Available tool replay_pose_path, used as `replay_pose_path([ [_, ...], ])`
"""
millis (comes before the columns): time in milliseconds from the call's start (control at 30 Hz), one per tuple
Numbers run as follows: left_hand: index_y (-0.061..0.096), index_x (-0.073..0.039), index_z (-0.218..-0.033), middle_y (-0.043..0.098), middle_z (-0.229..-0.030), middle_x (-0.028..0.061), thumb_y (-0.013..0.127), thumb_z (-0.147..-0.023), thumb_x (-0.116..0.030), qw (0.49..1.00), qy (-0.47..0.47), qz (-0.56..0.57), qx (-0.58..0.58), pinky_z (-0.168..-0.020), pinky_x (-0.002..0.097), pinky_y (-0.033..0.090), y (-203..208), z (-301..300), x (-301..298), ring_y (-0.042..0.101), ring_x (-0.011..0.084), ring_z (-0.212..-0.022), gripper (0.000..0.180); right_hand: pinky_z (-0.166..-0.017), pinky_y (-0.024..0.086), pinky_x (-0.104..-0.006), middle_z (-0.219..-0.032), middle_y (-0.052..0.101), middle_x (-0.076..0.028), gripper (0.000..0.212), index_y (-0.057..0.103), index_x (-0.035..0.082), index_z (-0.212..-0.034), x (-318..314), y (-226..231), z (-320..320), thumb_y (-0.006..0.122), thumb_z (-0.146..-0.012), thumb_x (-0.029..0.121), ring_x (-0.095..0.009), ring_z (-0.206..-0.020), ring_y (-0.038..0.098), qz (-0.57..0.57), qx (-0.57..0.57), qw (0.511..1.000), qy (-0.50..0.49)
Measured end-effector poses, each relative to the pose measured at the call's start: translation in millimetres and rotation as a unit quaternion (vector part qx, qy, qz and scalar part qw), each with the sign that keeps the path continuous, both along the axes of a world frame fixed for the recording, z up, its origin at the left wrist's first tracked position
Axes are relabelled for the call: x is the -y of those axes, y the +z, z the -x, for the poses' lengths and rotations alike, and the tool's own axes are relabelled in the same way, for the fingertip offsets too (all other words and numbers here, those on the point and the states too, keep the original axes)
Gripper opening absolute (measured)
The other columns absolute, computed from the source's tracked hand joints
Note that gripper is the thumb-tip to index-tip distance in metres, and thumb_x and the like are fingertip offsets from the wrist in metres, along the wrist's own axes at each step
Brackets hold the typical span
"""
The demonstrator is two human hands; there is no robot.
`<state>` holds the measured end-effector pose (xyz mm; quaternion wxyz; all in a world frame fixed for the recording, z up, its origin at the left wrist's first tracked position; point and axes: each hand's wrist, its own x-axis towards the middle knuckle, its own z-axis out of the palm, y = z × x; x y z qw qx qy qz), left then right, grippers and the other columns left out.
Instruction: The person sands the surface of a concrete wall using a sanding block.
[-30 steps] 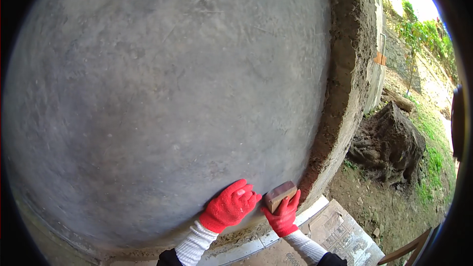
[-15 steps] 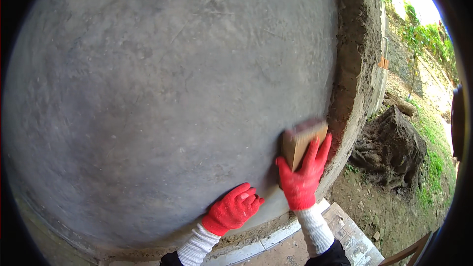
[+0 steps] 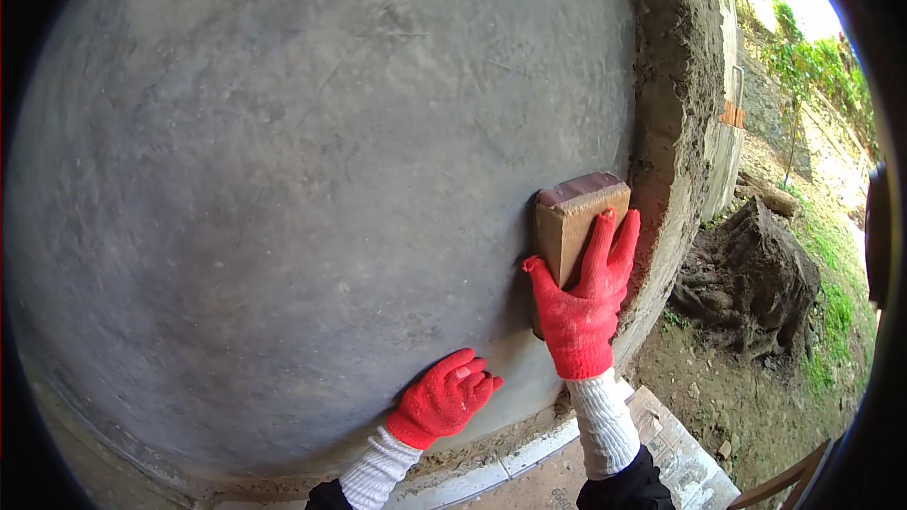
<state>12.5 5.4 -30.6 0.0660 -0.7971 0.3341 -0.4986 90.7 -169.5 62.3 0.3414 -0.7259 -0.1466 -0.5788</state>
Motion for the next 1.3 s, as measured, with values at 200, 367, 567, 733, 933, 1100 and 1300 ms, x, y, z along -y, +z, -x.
replay_pose_path([
  [200, 0.059, -0.011, -0.093, 0.061, -0.089, 0.0031, 0.08, -0.078, -0.021, 1.0, -0.014, -0.002, -0.007, -0.093, 0.038, 0.051, -7.3, -4.7, 3.1, 0.059, 0.0209, -0.091, 0.028, -0.105, 0.035, -0.0631, -0.151, 0.013, -0.042, 0.127, 0.01, 0.01, -0.157, 16.5, -203.6, 6.9, 0.09, -0.06, 0.028, -0.062, -0.135, 0.029, 0.08, -0.043, 0.995, 0.03],
  [367, 0.059, -0.011, -0.096, 0.06, -0.09, 0.0028, 0.079, -0.079, -0.019, 0.998, -0.027, -0.022, -0.044, -0.093, 0.0387, 0.051, -1.7, -3.9, 5.7, 0.059, 0.0215, -0.094, 0.028, -0.103, 0.036, -0.0663, -0.147, 0.011, -0.048, 0.138, 0.003, 0.013, -0.158, 39.9, -276.0, 8.9, 0.093, -0.056, 0.039, -0.066, -0.133, 0.026, 0.146, -0.065, 0.985, 0.064],
  [567, 0.064, -0.012, -0.101, 0.062, -0.091, 0.001, 0.075, -0.079, -0.016, 0.999, 0.026, -0.016, 0.018, -0.093, 0.039, 0.051, -10.2, 0.0, -2.4, 0.06, 0.0205, -0.095, 0.025, -0.099, 0.041, -0.0594, -0.147, 0.027, -0.041, 0.105, 0.034, 0.004, -0.144, 4.6, -27.5, 1.2, 0.093, -0.06, 0.026, -0.058, -0.127, 0.04, 0.017, 0.009, 1.0, 0.015],
  [733, 0.063, -0.011, -0.097, 0.062, -0.092, 0.0023, 0.078, -0.078, -0.016, 0.999, 0.005, -0.031, -0.026, -0.091, 0.0401, 0.052, -2.0, -0.7, -2.8, 0.06, 0.0207, -0.094, 0.024, -0.102, 0.038, -0.0614, -0.147, 0.026, -0.042, 0.111, 0.03, 0.006, -0.148, 6.1, -100.1, -2.2, 0.092, -0.06, 0.03, -0.059, -0.129, 0.037, 0.016, -0.015, 1.0, 0.015],
  [933, 0.062, -0.009, -0.097, 0.063, -0.091, 0.0043, 0.081, -0.076, -0.015, 0.999, -0.028, 0.02, -0.006, -0.09, 0.0413, 0.052, -9.8, -7.4, 4.6, 0.061, 0.0217, -0.093, 0.03, -0.095, 0.039, -0.0689, -0.145, 0.017, -0.049, 0.131, 0.008, 0.011, -0.155, 32.6, -267.3, 11.5, 0.092, -0.06, 0.042, -0.064, -0.126, 0.036, 0.146, -0.061, 0.986, 0.057],
  [1100, 0.062, -0.009, -0.096, 0.063, -0.09, 0.0056, 0.083, -0.074, -0.017, 1.0, 0.001, 0.014, -0.006, -0.089, 0.0407, 0.053, -13.5, -2.4, -0.8, 0.061, 0.0219, -0.091, 0.031, -0.099, 0.04, -0.0632, -0.146, 0.025, -0.045, 0.116, 0.022, 0.008, -0.151, 12.3, -109.5, 3.6, 0.092, -0.062, 0.034, -0.061, -0.128, 0.038, 0.044, -0.033, 0.998, 0.033],
  [1300, 0.062, -0.009, -0.093, 0.063, -0.09, 0.0051, 0.082, -0.075, -0.016, 1.0, 0.006, -0.01, -0.008, -0.09, 0.0401, 0.052, -5.9, -2.1, 1.6, 0.061, 0.0216, -0.092, 0.027, -0.101, 0.038, -0.0626, -0.147, 0.025, -0.042, 0.112, 0.027, 0.006, -0.149, 4.8, -91.5, 0.0, 0.091, -0.061, 0.029, -0.06, -0.128, 0.038, 0.012, -0.01, 1.0, 0.013],
])
